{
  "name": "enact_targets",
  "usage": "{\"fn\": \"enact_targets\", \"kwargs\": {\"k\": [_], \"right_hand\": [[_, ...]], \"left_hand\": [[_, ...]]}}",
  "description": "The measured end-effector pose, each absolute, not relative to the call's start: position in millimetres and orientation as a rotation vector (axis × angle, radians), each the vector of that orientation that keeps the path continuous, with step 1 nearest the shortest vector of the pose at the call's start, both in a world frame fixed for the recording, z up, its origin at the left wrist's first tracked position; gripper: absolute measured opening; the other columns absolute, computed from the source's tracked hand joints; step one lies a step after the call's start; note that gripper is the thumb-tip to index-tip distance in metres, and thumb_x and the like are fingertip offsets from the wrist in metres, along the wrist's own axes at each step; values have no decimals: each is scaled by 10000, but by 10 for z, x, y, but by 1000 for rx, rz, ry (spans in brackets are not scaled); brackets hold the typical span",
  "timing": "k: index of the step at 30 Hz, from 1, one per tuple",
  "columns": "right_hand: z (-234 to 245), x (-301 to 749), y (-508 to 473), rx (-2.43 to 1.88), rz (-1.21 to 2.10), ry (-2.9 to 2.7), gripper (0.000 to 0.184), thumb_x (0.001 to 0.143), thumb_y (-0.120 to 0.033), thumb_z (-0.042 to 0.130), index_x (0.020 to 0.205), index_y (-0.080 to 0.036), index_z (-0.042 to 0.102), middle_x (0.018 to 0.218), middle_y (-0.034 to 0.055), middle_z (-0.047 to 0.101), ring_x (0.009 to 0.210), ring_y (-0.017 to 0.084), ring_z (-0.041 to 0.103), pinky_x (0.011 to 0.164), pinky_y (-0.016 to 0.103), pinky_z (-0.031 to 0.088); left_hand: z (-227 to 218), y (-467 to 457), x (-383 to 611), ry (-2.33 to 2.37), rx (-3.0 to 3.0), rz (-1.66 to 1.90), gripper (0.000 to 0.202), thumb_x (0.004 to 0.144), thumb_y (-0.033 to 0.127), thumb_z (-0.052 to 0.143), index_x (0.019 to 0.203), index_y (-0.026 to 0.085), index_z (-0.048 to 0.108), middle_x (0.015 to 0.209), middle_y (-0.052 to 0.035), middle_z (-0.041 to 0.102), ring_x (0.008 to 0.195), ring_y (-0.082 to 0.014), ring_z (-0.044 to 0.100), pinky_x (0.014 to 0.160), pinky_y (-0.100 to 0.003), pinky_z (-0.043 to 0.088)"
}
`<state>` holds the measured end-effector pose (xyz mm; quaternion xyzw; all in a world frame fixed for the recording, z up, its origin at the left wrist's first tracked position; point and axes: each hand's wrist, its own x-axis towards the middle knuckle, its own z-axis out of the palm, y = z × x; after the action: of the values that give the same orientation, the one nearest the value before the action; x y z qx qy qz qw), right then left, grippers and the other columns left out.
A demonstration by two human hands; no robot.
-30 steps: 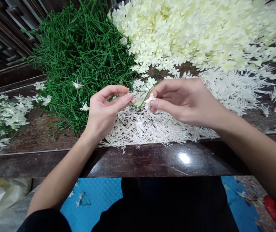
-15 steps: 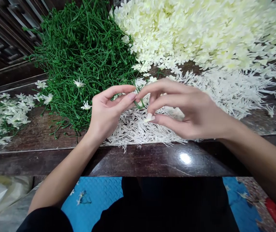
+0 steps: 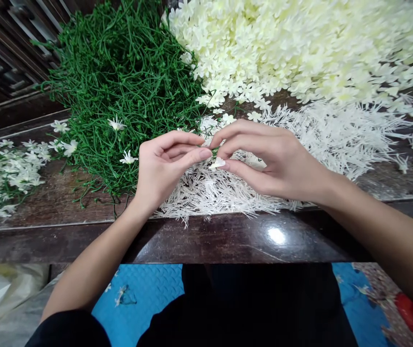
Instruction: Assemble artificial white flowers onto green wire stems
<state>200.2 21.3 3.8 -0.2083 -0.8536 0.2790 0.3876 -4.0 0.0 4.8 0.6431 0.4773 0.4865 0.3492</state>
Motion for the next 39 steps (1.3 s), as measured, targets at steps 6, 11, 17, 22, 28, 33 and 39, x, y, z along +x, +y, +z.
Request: {"fn": "enact_targets", "kwargs": {"k": [6,11,17,22,28,33,39], "right_hand": [[100,2001,170,-558,875,-2026,37,852,-226,676,836,-250,654,883,28,681,836,205,619,776,385,492],[115,2021,140,-536,1081,-2015,37,876,-214,653,859,-246,659,899,31,659,844,197,607,750,370,488],[156,2043,142,-624,1180,-2019,28,876,-282,675,858,-261,676,894,28,678,826,205,615,729,367,514],[171,2033,157,-640,1295,-2025,53,857,-270,705,852,-231,669,856,28,670,764,176,610,686,329,506],[167,2055,176,-673,1397,-2112,106,889,-290,666,849,-192,656,750,9,621,624,126,539,535,281,408],[172,2073,186,-628,1384,-2225,97,921,-245,631,857,-185,673,725,-17,601,588,95,468,538,266,346],[221,2104,166,-636,1615,-2147,87,926,-244,617,896,-188,677,695,-15,596,536,88,452,461,244,321]], "left_hand": [[62,16,-58,1341,2096,1267,123,772,368,806,819,268,752,763,-11,655,833,-186,637,774,-346,553],[52,-17,-39,1151,2061,1120,227,821,360,748,1017,248,727,1029,-51,720,1017,-227,666,901,-373,558],[61,-77,-28,1142,2042,1118,165,882,304,673,1012,217,728,861,-37,733,746,-151,665,667,-263,560],[81,-34,-39,1165,2140,1129,104,870,305,688,821,216,711,917,-58,700,818,-168,643,600,-252,516],[72,-24,-60,1180,2183,999,99,936,280,587,964,213,654,836,-23,683,720,-140,609,675,-264,484],[140,-35,-66,1096,2386,782,182,975,257,499,907,200,658,739,-12,670,684,-131,605,677,-250,470],[100,-2,-91,1033,2439,816,225,986,293,499,908,192,686,738,-23,695,644,-124,616,650,-242,482]]}}
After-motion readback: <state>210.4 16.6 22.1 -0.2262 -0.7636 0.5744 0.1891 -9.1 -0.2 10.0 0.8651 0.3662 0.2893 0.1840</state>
